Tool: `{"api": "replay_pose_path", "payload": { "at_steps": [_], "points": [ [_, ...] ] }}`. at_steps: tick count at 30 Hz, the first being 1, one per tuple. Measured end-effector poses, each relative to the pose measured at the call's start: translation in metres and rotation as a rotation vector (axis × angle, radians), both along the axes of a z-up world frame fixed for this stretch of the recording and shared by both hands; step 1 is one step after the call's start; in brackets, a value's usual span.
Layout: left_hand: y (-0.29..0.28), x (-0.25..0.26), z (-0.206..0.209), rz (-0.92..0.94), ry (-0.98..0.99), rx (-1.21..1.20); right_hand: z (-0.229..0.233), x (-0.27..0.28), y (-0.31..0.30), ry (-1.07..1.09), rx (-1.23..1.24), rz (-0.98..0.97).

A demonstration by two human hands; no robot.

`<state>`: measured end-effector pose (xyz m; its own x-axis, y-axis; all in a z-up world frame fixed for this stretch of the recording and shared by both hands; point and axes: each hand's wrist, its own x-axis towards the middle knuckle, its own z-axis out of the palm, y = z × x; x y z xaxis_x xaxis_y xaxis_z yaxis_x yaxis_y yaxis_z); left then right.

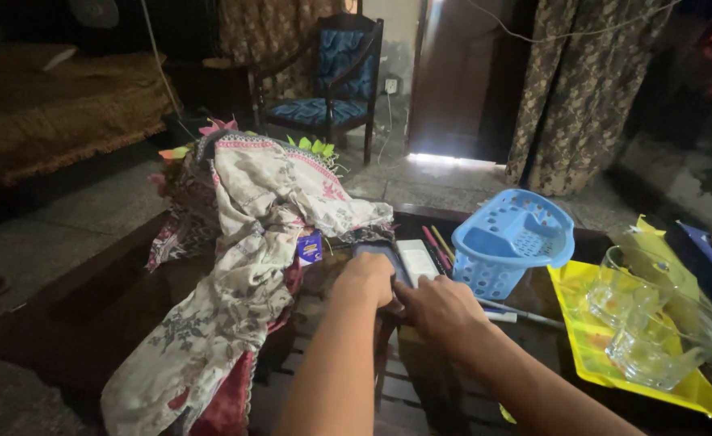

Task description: Cleaning a blue plastic organizer with a cloth and organizing artificial flowers on a coffee table.

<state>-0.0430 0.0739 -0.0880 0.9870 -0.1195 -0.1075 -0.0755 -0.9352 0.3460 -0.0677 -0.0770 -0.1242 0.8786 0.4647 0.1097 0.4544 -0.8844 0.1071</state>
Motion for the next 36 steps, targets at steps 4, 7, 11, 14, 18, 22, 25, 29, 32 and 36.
{"api": "replay_pose_path", "payload": {
  "at_steps": [4, 7, 11, 14, 18, 22, 25, 29, 32, 36],
  "points": [
    [0.024, 0.021, -0.06, -0.015, -0.306, -0.091, -0.015, 0.017, 0.007, -0.12, -0.004, 0.049],
    [0.044, -0.012, -0.03, -0.076, -0.356, -0.069, -0.014, 0.023, 0.016, -0.102, 0.017, 0.021],
    [0.071, -0.045, 0.019, -0.046, -0.295, 0.134, 0.011, 0.014, 0.034, -0.076, -0.207, -0.011],
    [0.109, -0.026, 0.0, -0.046, -0.456, 0.257, 0.032, 0.004, 0.059, -0.018, -0.271, -0.035],
    [0.132, -0.048, 0.025, 0.129, -0.486, 0.337, 0.041, 0.014, 0.089, -0.316, -0.053, 0.093],
    [0.171, -0.008, -0.014, 0.353, -0.479, 0.29, 0.073, 0.016, 0.131, -0.212, -0.131, 0.073],
    [0.203, 0.022, -0.037, 0.361, -0.307, 0.145, 0.083, 0.021, 0.152, -0.085, 0.035, -0.014],
    [0.224, -0.008, 0.004, 0.408, -0.323, 0.264, 0.08, 0.027, 0.169, -0.104, 0.084, 0.012],
    [0.238, -0.035, 0.038, 0.471, -0.362, 0.261, 0.058, 0.053, 0.177, -0.132, 0.156, 0.053],
    [0.274, -0.023, 0.032, 0.585, -0.39, 0.167, 0.036, 0.085, 0.19, -0.192, 0.189, -0.051]
  ]
}}
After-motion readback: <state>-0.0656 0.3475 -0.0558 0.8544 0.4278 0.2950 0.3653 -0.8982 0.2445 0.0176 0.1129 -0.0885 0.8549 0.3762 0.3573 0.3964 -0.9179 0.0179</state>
